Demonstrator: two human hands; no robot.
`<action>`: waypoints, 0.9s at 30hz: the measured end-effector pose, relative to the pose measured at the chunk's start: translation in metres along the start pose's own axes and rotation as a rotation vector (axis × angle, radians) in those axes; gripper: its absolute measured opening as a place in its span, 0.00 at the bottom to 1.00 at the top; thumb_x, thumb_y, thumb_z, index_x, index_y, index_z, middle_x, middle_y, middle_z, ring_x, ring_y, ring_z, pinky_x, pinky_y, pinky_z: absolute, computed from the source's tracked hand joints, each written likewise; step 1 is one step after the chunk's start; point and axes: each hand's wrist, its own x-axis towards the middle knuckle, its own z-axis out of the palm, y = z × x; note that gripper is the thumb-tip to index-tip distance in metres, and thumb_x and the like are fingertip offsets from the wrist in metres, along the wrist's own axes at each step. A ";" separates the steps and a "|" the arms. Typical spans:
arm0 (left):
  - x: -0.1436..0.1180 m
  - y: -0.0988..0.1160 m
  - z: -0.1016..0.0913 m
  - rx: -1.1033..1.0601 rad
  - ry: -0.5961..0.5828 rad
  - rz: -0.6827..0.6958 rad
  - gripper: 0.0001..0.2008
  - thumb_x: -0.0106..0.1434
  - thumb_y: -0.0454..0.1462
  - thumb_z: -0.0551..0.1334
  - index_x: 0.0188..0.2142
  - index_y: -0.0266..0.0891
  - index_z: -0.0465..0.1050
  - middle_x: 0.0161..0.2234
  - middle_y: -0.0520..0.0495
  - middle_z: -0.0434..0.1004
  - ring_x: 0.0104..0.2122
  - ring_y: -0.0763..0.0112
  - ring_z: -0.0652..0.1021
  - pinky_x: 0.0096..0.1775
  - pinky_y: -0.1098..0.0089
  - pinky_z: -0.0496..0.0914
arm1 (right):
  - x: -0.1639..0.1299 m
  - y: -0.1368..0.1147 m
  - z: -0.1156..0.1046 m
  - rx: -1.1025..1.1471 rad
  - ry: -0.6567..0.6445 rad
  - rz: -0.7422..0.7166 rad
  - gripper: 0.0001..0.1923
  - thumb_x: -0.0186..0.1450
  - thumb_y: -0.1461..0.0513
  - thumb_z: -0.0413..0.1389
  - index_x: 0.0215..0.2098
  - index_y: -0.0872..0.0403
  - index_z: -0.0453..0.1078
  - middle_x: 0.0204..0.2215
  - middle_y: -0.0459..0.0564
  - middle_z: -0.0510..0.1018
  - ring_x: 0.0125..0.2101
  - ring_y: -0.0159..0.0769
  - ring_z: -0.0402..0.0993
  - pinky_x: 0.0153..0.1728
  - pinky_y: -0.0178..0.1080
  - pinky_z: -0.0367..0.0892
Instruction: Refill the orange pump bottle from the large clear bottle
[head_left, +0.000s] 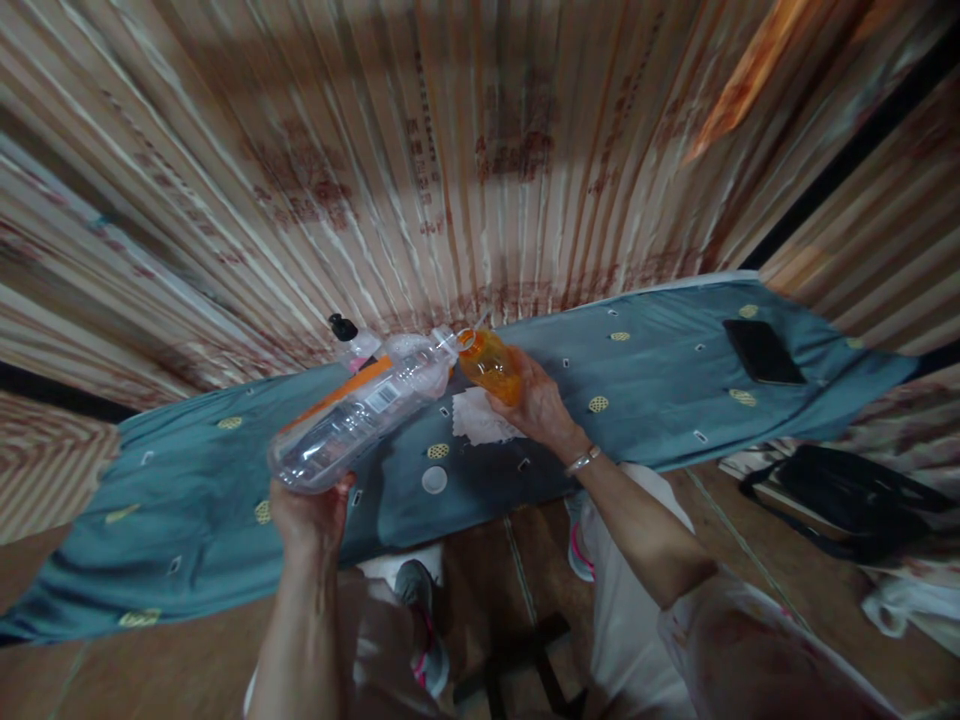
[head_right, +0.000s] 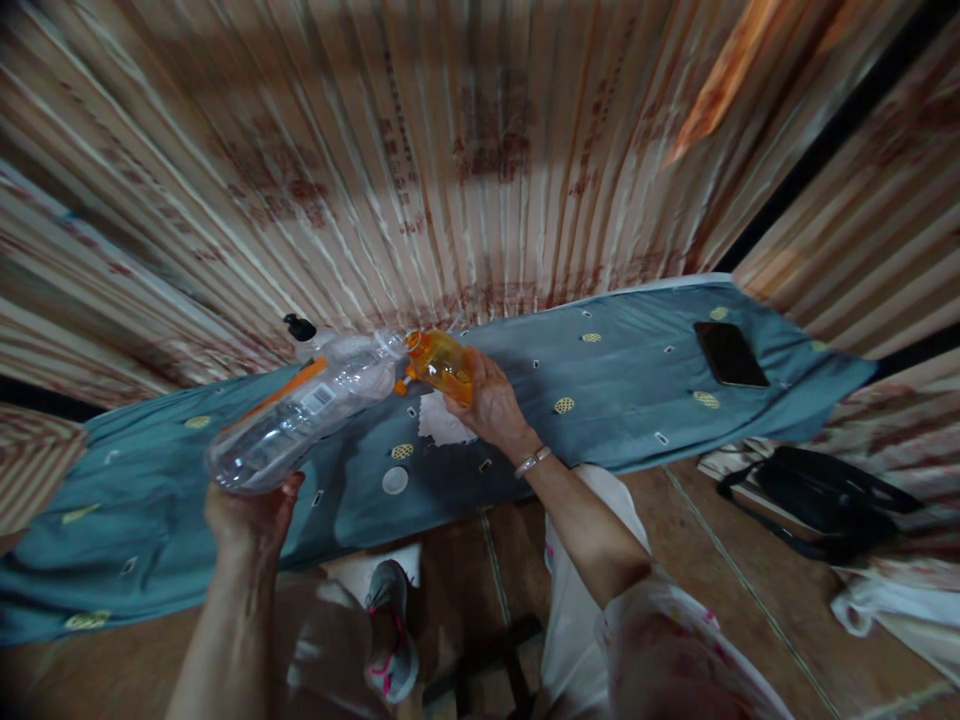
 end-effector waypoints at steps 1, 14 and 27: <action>0.000 0.000 0.000 -0.002 0.002 -0.009 0.06 0.70 0.40 0.73 0.46 0.44 0.86 0.38 0.45 0.88 0.26 0.65 0.78 0.19 0.77 0.57 | 0.000 0.000 0.000 0.004 0.002 -0.001 0.45 0.75 0.55 0.76 0.84 0.56 0.69 0.70 0.75 0.91 0.70 0.71 0.92 0.75 0.76 0.88; -0.002 0.003 0.005 -0.064 0.015 -0.015 0.07 0.69 0.36 0.69 0.45 0.41 0.86 0.37 0.44 0.88 0.26 0.64 0.78 0.20 0.75 0.55 | -0.002 0.002 0.002 0.009 0.019 -0.014 0.44 0.75 0.54 0.76 0.84 0.55 0.69 0.70 0.74 0.91 0.70 0.72 0.92 0.73 0.79 0.89; 0.004 -0.004 -0.002 -0.074 -0.043 -0.002 0.07 0.69 0.39 0.75 0.45 0.41 0.87 0.36 0.45 0.88 0.24 0.67 0.77 0.18 0.76 0.56 | -0.003 0.009 0.006 -0.014 0.027 -0.056 0.46 0.79 0.52 0.75 0.86 0.57 0.66 0.72 0.75 0.89 0.71 0.71 0.92 0.75 0.79 0.89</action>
